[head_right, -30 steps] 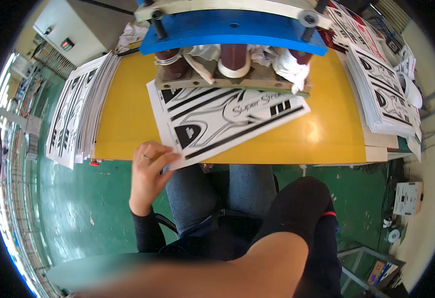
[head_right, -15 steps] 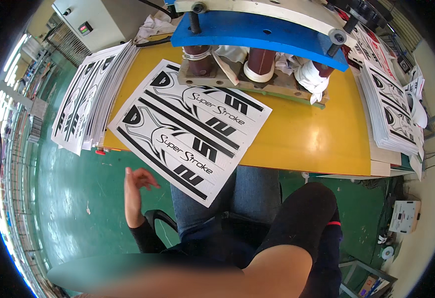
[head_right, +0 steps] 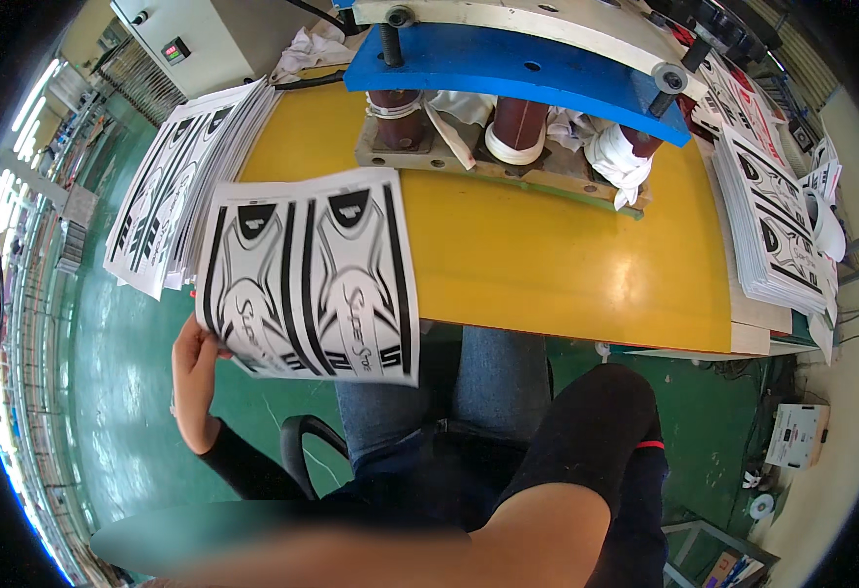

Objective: The recorder is feeding printed graphic sheets into a machine and stacking them.

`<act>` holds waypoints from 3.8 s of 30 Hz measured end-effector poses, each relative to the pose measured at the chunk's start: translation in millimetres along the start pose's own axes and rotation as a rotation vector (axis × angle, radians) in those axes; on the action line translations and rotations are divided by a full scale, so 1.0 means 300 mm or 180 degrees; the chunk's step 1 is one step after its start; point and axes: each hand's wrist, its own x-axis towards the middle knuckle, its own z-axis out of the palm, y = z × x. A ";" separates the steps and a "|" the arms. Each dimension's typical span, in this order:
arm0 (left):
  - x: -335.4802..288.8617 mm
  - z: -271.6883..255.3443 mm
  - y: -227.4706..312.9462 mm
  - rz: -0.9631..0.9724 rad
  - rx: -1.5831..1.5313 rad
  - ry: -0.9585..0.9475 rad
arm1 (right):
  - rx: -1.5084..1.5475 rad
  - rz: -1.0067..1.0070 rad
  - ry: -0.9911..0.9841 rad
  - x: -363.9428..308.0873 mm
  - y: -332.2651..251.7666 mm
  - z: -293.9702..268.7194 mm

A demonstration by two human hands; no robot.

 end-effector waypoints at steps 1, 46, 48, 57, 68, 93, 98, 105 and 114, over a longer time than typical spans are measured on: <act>-0.016 -0.020 0.026 0.0049 0.0134 -0.0036 | 0.0029 0.0065 0.0038 -0.009 0.008 0.001; 0.286 -0.163 0.126 0.1585 0.2220 0.0202 | -0.3766 -0.0368 -0.0394 0.286 -0.160 -0.334; 0.196 -0.145 0.153 0.1707 0.2359 0.0099 | -0.6425 -0.1938 0.1756 0.301 -0.472 -0.642; 0.107 -0.026 0.142 0.1910 0.1911 0.0096 | -0.8257 -0.0387 0.3765 0.120 -0.669 -0.983; 0.087 0.135 0.119 0.1792 0.1223 0.0181 | -0.9036 0.0277 0.1844 0.169 -0.235 -0.682; 0.325 0.466 0.164 0.1886 0.1833 -0.1136 | -0.6725 -0.0529 0.1751 0.279 -0.318 -0.840; 0.337 0.479 0.134 0.1975 0.2037 -0.0728 | -0.6394 -0.0566 0.1436 0.295 -0.334 -0.934; 0.336 0.483 0.134 0.1911 0.2093 -0.0755 | -0.6330 -0.0566 0.1459 0.303 -0.326 -0.917; 0.339 0.487 0.127 0.1906 0.2074 -0.0727 | -0.6390 -0.0565 0.1414 0.303 -0.324 -0.914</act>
